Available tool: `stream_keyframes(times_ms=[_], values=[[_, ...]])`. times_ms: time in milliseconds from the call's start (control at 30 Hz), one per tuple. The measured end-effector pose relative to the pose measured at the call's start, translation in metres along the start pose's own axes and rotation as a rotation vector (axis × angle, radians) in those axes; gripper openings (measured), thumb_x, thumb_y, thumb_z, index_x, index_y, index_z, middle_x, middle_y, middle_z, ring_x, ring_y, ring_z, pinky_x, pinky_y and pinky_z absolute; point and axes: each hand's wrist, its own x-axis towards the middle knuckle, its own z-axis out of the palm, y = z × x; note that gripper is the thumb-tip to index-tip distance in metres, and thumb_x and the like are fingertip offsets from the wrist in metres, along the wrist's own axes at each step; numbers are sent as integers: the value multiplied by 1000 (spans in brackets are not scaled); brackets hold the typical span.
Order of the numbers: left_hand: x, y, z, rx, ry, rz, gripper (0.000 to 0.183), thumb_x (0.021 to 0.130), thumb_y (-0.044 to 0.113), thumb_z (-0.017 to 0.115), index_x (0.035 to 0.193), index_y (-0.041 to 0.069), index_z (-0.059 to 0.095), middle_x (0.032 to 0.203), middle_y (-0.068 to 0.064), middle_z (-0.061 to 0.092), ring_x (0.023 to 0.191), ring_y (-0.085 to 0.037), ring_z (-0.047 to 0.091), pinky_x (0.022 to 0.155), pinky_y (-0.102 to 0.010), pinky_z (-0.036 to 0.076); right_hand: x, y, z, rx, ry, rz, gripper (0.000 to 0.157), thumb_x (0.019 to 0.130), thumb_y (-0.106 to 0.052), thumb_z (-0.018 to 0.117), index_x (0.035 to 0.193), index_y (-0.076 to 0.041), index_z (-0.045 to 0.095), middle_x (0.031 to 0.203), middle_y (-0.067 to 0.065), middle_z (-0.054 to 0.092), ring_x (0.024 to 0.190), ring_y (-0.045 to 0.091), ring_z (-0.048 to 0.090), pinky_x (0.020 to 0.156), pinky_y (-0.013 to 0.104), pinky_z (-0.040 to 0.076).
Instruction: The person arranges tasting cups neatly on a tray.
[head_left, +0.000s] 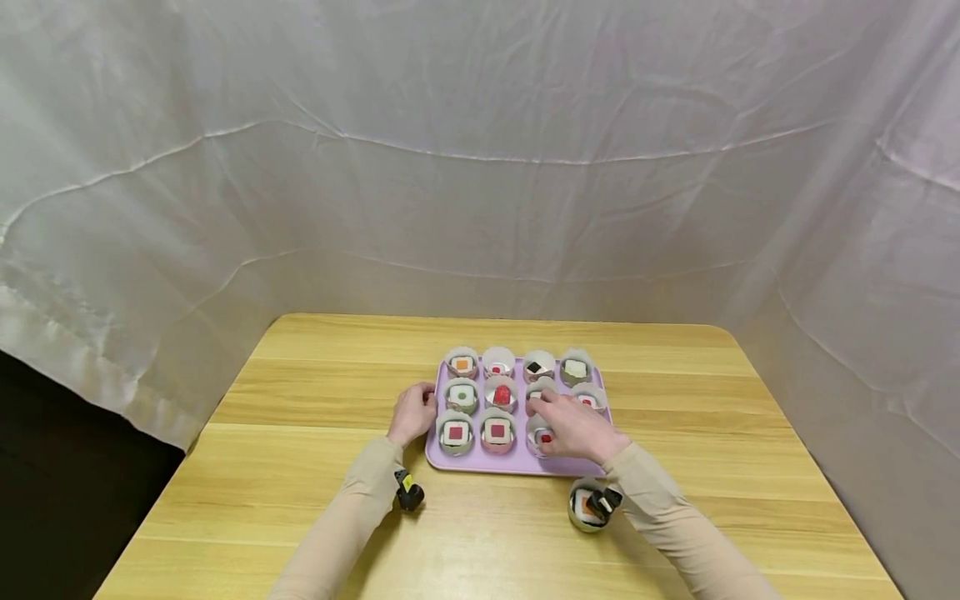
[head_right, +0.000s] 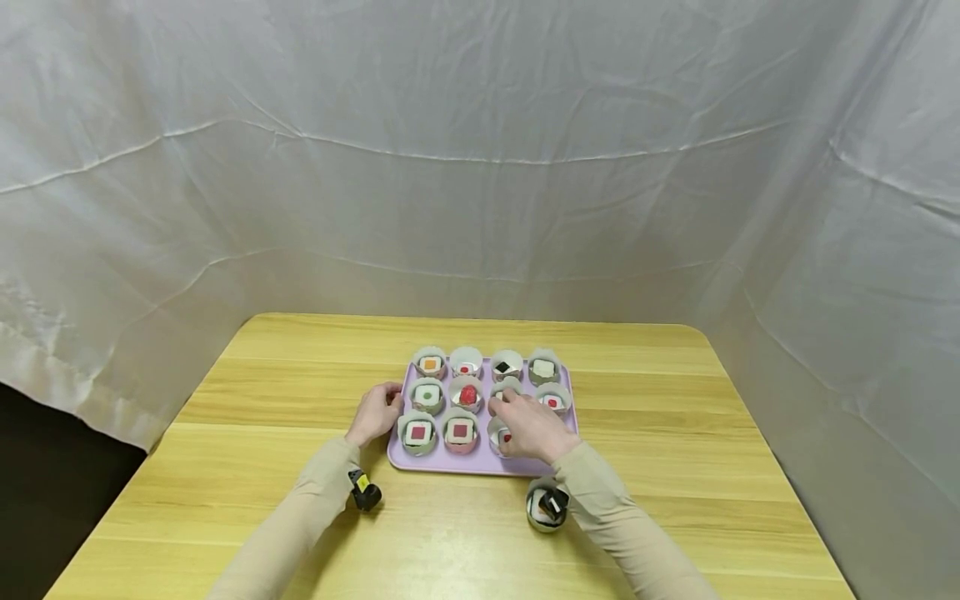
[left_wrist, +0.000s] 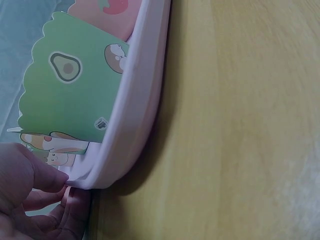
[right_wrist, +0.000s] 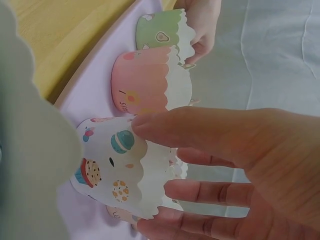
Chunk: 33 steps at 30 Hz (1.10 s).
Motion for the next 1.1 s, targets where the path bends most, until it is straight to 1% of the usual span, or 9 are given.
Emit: stream_keyframes(times_ms=[100,200,367,467,667,767,900,967,1100], values=[[0,0,0,-1,-2,-3,32,98,5,52,125,-9,63,113,-25,69,101,-34,65,92,-47,54,-1,1,0,19,4,8,48,72,-15,86,115,-7,64,105,7,59,81,22,62,74,40,57],[0,0,0,2,-2,-1,32,99,5,51,125,-9,63,112,-24,70,99,-33,65,91,-46,54,-2,2,1,44,6,22,49,74,-18,87,116,-8,65,110,8,61,87,25,65,81,44,58],[-1,0,0,2,0,0,32,99,5,51,125,-9,64,113,-25,70,100,-33,66,91,-46,54,-7,4,1,80,30,33,52,73,-19,88,118,-8,65,123,12,63,102,32,67,93,51,56],[0,0,0,-3,3,0,32,98,5,51,124,-9,63,114,-26,70,100,-34,66,92,-47,54,-12,5,1,89,57,42,53,74,-20,88,120,-8,64,128,13,62,110,35,65,98,53,54],[0,0,1,-4,10,1,32,98,4,52,124,-9,64,115,-26,69,101,-35,65,93,-48,53,-23,9,-1,184,99,76,60,78,-21,85,130,-6,60,138,19,59,124,42,58,105,61,47],[0,-1,1,-3,14,1,32,98,5,52,124,-9,64,114,-26,70,101,-35,66,93,-48,53,-29,12,0,230,139,68,55,80,-21,83,129,-6,61,133,17,62,120,41,60,101,60,50],[0,-1,1,-6,15,0,31,98,5,52,124,-9,64,114,-25,70,101,-35,66,92,-48,53,-38,20,1,308,186,45,47,83,-19,81,123,-5,62,122,14,65,109,36,63,91,52,56],[-1,0,0,-6,15,0,31,98,5,52,124,-9,64,113,-25,70,100,-35,66,92,-47,53,-44,23,2,353,201,29,44,84,-18,80,122,-4,62,118,14,65,105,33,63,88,48,58],[0,0,0,-12,10,-5,32,98,5,52,124,-9,64,115,-26,70,102,-35,66,93,-48,53,-56,29,3,439,223,13,40,86,-17,78,121,-3,63,113,15,65,100,32,61,85,41,58]])
